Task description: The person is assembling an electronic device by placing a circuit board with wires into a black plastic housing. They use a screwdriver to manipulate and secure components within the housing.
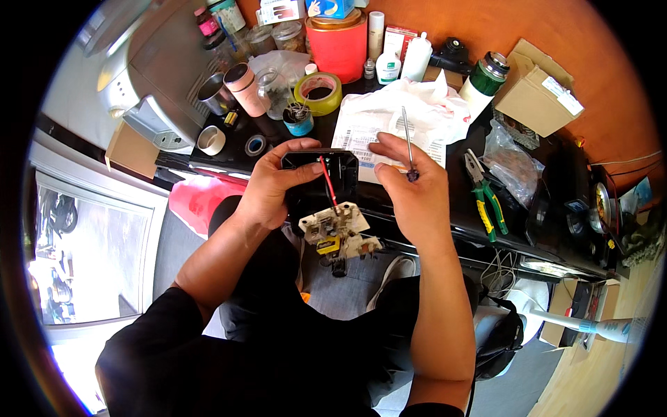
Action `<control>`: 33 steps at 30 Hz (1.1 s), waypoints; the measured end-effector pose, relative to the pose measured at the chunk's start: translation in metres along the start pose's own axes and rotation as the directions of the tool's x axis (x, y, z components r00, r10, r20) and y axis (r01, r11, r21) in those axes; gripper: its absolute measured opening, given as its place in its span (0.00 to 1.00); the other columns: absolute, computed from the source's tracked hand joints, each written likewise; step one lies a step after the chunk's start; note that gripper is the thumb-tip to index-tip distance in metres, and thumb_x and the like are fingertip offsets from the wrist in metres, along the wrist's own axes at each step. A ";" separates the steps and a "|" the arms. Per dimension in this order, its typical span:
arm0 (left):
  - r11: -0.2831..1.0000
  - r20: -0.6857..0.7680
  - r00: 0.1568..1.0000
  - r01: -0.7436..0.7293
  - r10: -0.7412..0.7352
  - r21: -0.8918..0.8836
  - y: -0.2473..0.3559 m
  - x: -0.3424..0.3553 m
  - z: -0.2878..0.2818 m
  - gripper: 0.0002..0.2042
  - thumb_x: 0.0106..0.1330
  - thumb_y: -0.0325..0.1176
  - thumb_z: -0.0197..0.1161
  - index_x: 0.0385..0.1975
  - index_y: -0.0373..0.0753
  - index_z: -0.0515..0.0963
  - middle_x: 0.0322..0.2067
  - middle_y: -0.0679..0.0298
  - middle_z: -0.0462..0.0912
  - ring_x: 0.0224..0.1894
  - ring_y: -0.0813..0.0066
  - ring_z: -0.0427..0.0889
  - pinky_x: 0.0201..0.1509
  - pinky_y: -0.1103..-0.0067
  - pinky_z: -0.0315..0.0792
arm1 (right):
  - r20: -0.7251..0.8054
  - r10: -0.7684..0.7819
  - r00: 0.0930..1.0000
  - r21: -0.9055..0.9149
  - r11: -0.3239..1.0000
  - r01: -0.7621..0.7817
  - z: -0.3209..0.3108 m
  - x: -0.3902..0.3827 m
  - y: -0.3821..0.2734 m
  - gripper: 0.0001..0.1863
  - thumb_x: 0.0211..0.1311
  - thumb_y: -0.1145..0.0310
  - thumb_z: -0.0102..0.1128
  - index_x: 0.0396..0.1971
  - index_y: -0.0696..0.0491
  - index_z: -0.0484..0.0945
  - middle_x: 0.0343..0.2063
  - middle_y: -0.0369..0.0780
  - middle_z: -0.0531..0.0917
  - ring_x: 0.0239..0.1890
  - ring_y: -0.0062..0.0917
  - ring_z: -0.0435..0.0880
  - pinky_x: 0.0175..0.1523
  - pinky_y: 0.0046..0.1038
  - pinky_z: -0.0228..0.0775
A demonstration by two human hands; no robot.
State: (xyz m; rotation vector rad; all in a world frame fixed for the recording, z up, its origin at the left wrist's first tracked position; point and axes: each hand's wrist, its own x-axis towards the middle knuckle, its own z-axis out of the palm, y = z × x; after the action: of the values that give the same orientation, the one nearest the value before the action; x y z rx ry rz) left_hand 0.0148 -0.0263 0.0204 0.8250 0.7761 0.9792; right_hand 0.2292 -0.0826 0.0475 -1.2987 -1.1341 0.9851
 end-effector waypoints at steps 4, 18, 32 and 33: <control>0.976 0.057 0.988 0.149 -0.141 -0.159 0.006 0.000 0.001 0.18 0.59 0.18 0.70 0.49 0.35 0.77 0.40 0.62 0.85 0.40 0.71 0.86 0.48 0.73 0.82 | 0.210 0.005 0.978 -0.044 0.999 0.004 0.004 -0.011 -0.003 0.28 0.59 0.74 0.64 0.62 0.58 0.74 0.52 0.45 0.83 0.51 0.21 0.79 0.52 0.22 0.69; 0.934 0.125 0.970 0.237 -0.211 -0.266 0.016 0.015 -0.015 0.12 0.66 0.25 0.65 0.48 0.35 0.79 0.40 0.61 0.87 0.40 0.70 0.87 0.51 0.71 0.81 | 0.105 0.190 0.976 0.025 0.981 -0.193 0.012 -0.013 -0.008 0.31 0.67 0.56 0.65 0.59 0.64 0.72 0.44 0.44 0.84 0.47 0.20 0.80 0.54 0.21 0.70; 0.935 0.178 0.965 0.236 -0.192 -0.266 0.081 -0.043 -0.037 0.13 0.63 0.23 0.67 0.47 0.35 0.80 0.41 0.60 0.87 0.41 0.69 0.87 0.51 0.70 0.81 | 0.273 0.191 0.943 0.182 0.952 -0.245 0.070 -0.047 -0.045 0.32 0.68 0.56 0.58 0.65 0.62 0.67 0.31 0.36 0.83 0.14 0.10 0.61 0.19 0.17 0.54; 0.933 0.171 0.966 0.237 -0.196 -0.270 0.089 -0.053 -0.032 0.13 0.62 0.22 0.67 0.47 0.36 0.80 0.40 0.60 0.87 0.40 0.69 0.87 0.51 0.71 0.81 | 0.264 0.180 0.947 0.187 0.954 -0.234 0.076 -0.050 -0.050 0.31 0.68 0.57 0.58 0.64 0.62 0.67 0.27 0.34 0.80 0.14 0.09 0.61 0.19 0.17 0.54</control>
State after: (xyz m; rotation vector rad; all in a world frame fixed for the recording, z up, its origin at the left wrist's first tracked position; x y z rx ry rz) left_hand -0.0656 -0.0389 0.0916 0.5348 0.5706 0.8021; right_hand 0.1418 -0.1194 0.0895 -1.1581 -1.0520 1.4181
